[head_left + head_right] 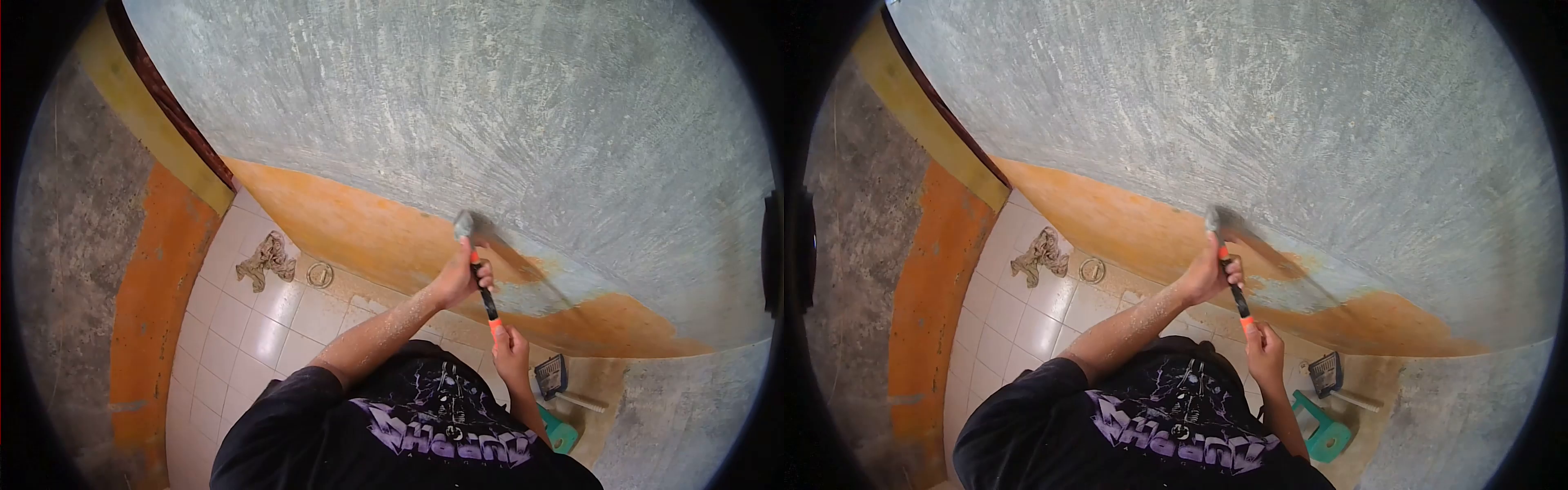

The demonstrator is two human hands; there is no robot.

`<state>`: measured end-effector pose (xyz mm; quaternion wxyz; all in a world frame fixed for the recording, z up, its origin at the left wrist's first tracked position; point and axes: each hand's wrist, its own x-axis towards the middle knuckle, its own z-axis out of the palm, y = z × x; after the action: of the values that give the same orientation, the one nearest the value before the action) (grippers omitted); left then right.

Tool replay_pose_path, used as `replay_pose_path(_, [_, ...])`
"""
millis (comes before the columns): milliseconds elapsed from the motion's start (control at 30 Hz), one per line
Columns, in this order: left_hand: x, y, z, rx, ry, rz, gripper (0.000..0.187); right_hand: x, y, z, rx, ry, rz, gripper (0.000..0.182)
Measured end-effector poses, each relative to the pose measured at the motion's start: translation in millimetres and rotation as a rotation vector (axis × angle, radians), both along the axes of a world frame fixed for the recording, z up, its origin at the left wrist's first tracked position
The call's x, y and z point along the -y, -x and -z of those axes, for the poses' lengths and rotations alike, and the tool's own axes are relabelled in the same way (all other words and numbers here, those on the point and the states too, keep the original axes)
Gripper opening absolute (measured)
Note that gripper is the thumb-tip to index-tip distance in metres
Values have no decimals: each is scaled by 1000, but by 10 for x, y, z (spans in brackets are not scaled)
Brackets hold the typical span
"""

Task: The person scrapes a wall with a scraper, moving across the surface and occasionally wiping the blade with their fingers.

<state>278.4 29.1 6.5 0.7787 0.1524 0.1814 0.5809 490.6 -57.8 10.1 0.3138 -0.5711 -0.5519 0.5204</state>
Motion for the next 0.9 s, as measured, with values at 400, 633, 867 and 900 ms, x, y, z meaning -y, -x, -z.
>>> replay_pose_path(400, [-24, 239, 50, -60, 8, 32, 58, 28, 289, -73, -12, -4, 0, 29])
replay_pose_path(633, [40, 546, 89, -68, 0, 32, 61, 106, 601, 140, 16, -58, 40, 28])
replay_pose_path(867, [13, 651, 164, -41, -19, 60, 61, 121, 786, -34, 20, -34, 34, 28])
replay_pose_path(900, [26, 725, 134, -66, -27, 55, 61, 83, 856, 13, 82, -104, 0, 27])
